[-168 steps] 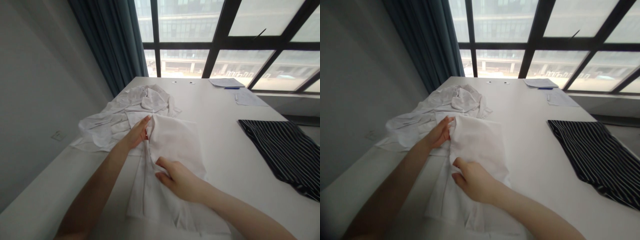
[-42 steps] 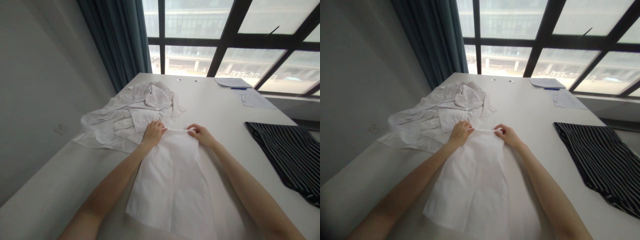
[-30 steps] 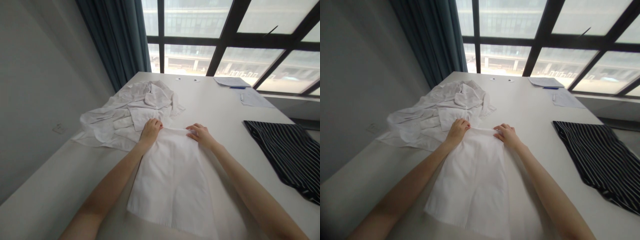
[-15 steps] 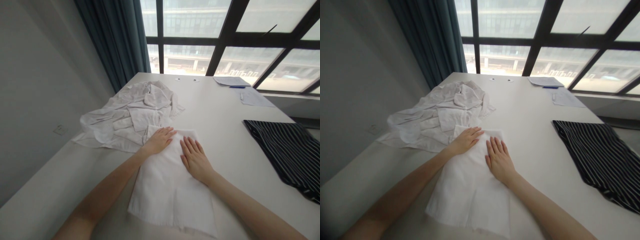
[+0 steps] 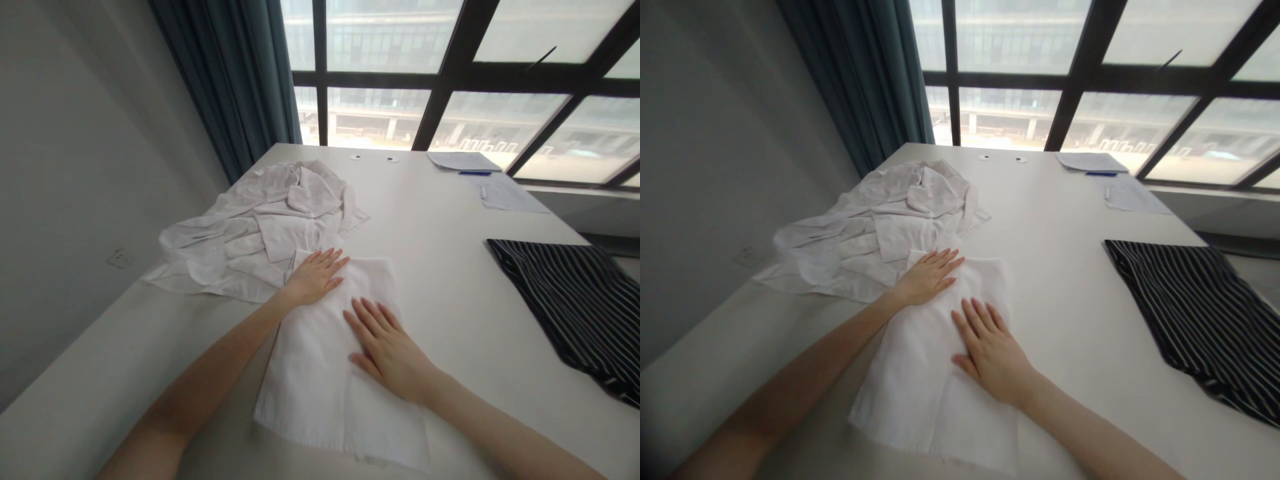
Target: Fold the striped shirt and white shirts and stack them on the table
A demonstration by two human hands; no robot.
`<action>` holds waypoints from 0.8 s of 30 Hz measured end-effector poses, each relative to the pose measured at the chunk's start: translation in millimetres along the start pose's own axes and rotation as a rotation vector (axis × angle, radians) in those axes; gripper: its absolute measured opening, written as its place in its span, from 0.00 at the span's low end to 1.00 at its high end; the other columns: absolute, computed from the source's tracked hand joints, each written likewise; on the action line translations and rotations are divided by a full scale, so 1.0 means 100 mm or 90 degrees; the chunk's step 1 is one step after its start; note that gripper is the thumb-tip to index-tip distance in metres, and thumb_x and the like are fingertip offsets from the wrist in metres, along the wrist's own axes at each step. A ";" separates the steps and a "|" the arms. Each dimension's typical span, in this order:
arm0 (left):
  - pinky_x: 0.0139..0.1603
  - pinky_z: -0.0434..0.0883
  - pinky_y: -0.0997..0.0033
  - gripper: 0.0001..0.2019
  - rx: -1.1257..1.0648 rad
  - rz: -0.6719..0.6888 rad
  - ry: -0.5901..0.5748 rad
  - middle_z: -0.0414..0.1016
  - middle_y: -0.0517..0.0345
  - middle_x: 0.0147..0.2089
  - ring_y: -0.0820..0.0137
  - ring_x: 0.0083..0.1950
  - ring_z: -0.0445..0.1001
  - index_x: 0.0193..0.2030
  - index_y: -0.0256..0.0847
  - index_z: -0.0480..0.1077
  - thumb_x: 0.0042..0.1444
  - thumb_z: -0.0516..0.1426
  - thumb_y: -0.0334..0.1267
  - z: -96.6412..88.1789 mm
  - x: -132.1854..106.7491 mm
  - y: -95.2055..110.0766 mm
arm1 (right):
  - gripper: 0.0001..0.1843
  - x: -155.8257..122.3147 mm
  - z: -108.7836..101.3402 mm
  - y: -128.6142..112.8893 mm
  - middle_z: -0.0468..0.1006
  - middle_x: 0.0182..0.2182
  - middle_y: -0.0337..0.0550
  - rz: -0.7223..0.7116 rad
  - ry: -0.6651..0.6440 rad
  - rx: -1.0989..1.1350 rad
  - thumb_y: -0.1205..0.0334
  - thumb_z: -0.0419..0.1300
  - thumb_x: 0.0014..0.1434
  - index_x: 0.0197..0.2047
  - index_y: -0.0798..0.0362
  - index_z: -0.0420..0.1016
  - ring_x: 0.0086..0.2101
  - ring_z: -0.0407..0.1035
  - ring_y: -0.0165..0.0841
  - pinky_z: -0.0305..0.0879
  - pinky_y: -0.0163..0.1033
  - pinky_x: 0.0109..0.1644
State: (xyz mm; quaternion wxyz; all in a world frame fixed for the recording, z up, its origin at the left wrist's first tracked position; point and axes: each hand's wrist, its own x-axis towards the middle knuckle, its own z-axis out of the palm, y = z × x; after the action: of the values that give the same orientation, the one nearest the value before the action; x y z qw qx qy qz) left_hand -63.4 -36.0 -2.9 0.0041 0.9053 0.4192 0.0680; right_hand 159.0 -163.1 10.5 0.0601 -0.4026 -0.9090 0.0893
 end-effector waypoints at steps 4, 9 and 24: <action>0.71 0.46 0.56 0.25 -0.001 -0.003 -0.007 0.50 0.52 0.74 0.63 0.74 0.48 0.71 0.45 0.52 0.70 0.43 0.47 -0.01 0.00 0.01 | 0.34 -0.12 -0.16 -0.20 0.42 0.71 0.49 -0.137 -0.121 0.126 0.42 0.45 0.68 0.72 0.44 0.48 0.69 0.34 0.45 0.40 0.57 0.70; 0.71 0.47 0.56 0.25 -0.001 -0.008 -0.022 0.50 0.52 0.74 0.63 0.74 0.49 0.71 0.46 0.51 0.70 0.43 0.47 -0.04 0.00 0.02 | 0.32 -0.33 -0.22 -0.31 0.42 0.72 0.40 -0.223 -0.180 0.207 0.43 0.46 0.68 0.72 0.37 0.47 0.69 0.32 0.43 0.35 0.56 0.71; 0.68 0.53 0.53 0.20 0.018 -0.156 0.167 0.67 0.47 0.65 0.60 0.66 0.62 0.62 0.37 0.65 0.64 0.49 0.33 -0.06 -0.13 -0.09 | 0.17 -0.33 -0.29 -0.10 0.78 0.51 0.46 -0.081 -0.027 0.547 0.58 0.48 0.69 0.54 0.48 0.73 0.53 0.70 0.34 0.64 0.42 0.59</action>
State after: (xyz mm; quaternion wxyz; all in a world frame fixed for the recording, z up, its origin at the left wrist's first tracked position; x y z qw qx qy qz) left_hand -79.4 -40.8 0.6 -0.0550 0.8309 0.5241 0.1784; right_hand 179.2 -190.9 39.5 0.2090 -0.2823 -0.8134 0.4637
